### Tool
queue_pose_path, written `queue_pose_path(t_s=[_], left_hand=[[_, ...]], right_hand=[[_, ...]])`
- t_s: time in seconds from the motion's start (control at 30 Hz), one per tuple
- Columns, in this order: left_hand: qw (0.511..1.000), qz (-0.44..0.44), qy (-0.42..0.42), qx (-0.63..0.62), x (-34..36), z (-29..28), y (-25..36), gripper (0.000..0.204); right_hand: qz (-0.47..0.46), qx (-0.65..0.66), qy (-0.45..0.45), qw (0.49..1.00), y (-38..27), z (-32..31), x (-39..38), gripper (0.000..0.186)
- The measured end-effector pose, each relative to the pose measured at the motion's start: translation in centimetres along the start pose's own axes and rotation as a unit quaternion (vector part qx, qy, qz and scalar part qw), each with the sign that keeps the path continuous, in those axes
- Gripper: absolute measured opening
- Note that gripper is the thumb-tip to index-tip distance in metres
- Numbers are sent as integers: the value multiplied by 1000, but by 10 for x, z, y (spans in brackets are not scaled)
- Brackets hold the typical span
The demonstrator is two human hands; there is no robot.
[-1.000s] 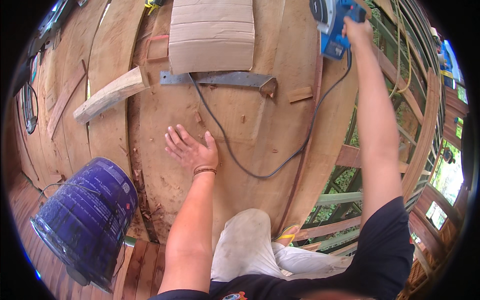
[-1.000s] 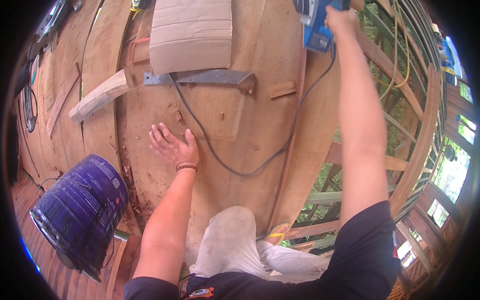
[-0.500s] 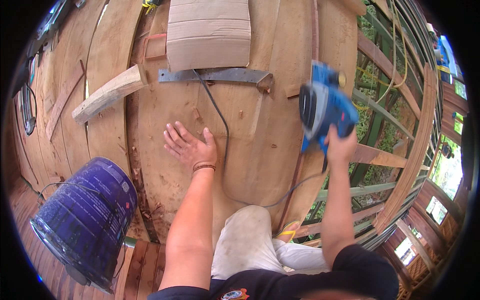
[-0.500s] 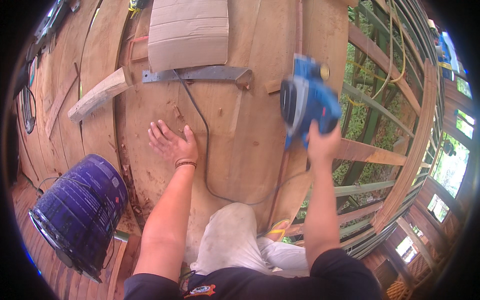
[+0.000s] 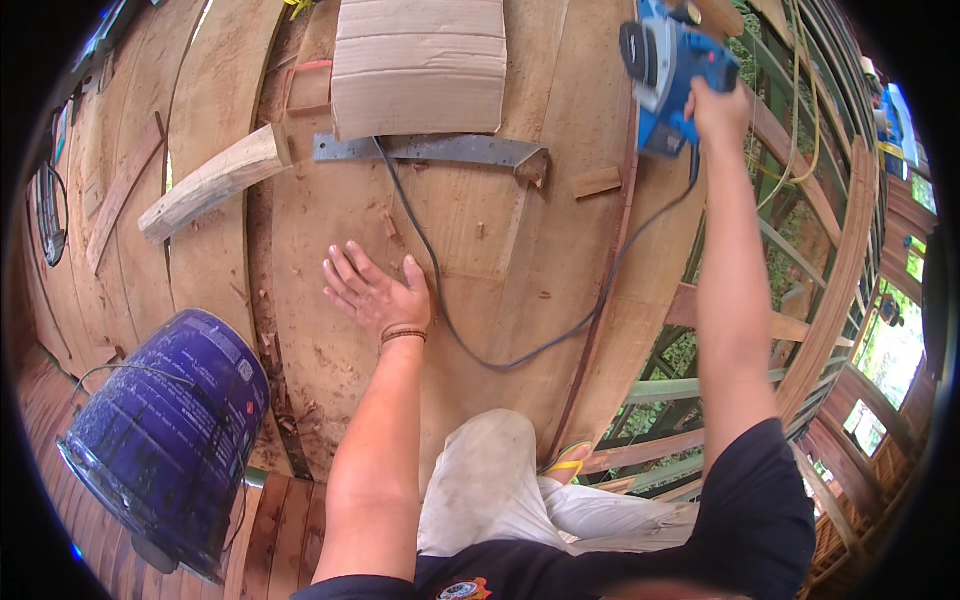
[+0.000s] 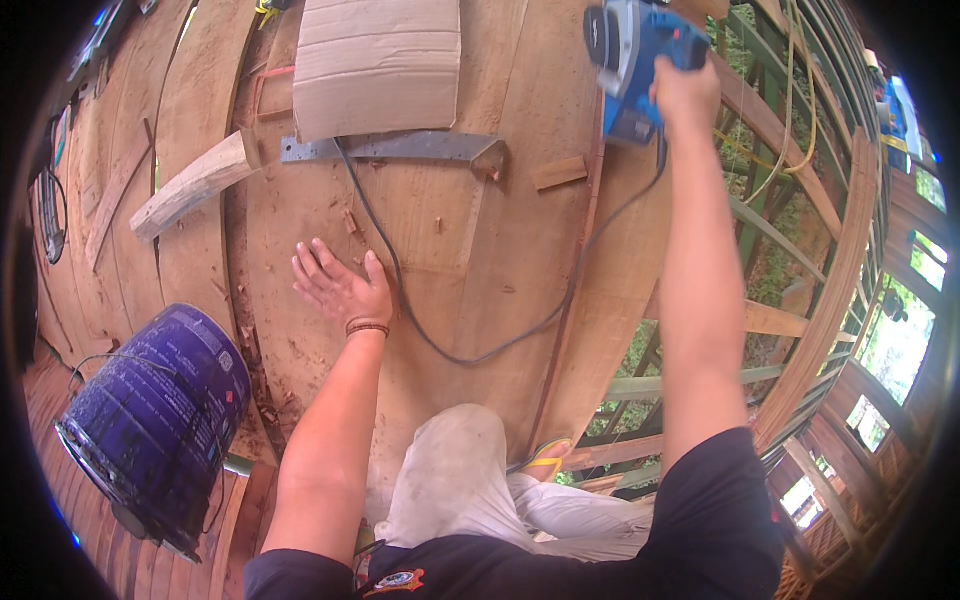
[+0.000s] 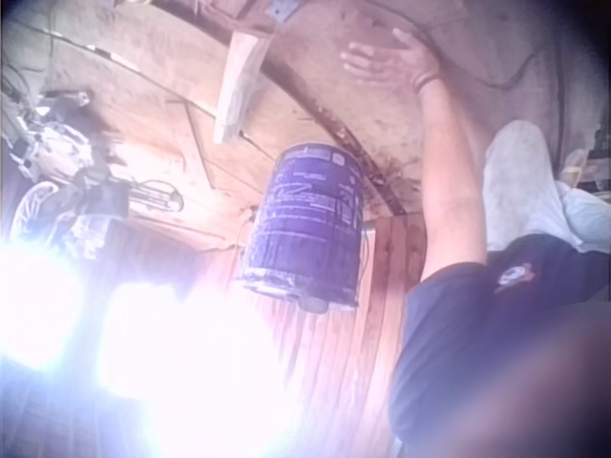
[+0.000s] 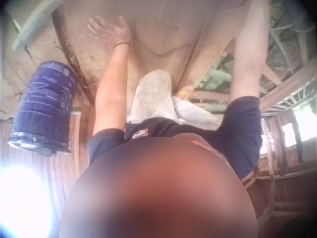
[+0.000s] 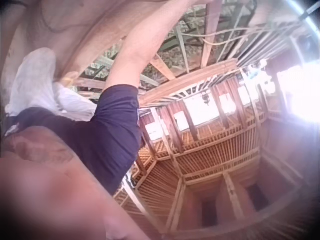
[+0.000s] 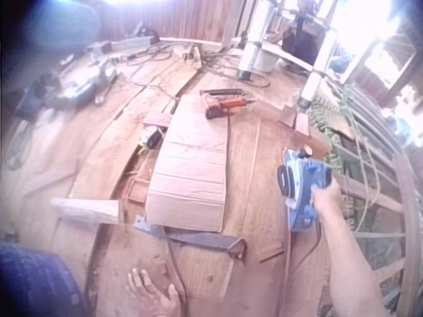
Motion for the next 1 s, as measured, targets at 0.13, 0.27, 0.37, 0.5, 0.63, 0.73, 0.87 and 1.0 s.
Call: queue_pose_path(t_s=[0.13, 0.27, 0.37, 0.5, 0.63, 0.73, 0.87, 1.0], left_hand=[[1000, 0, -3, 13, -1, 0, 0, 87], [1000, 2, 2, 11, 0, 0, 0, 86], [1000, -2, -1, 18, 0, 0, 1, 86], [1000, -4, 0, 16, 0, 1, 1, 87], [1000, -5, -3, 12, -1, 2, -1, 88], [1000, -7, -4, 7, -2, 3, -1, 88], [1000, -12, -10, 9, -1, 3, -1, 88], [1000, -9, -9, 4, 0, 1, 0, 88]], right_hand=[[-19, 27, 0, 999, -12, 34, 91, 21], [-17, 33, -44, 998, -3, 33, 87, 19], [-29, 5, -76, 997, 4, 8, 22, 17], [38, -32, -29, 998, 22, -52, -139, 21], [129, -18, 6, 991, 52, -107, -312, 30], [193, -20, 38, 980, 64, -132, -404, 21], [140, -40, 34, 989, 62, -128, -384, 28], [124, -3, 20, 992, 48, -92, -274, 33]])
Point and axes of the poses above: each hand's wrist, its own x-axis towards the middle knuckle, its own z-axis out of the palm, y = z × x, the point moved 4 cm from there along x, towards the middle knuckle, and after that the axes turned 2 degrees about y, right-handed, at the moved point
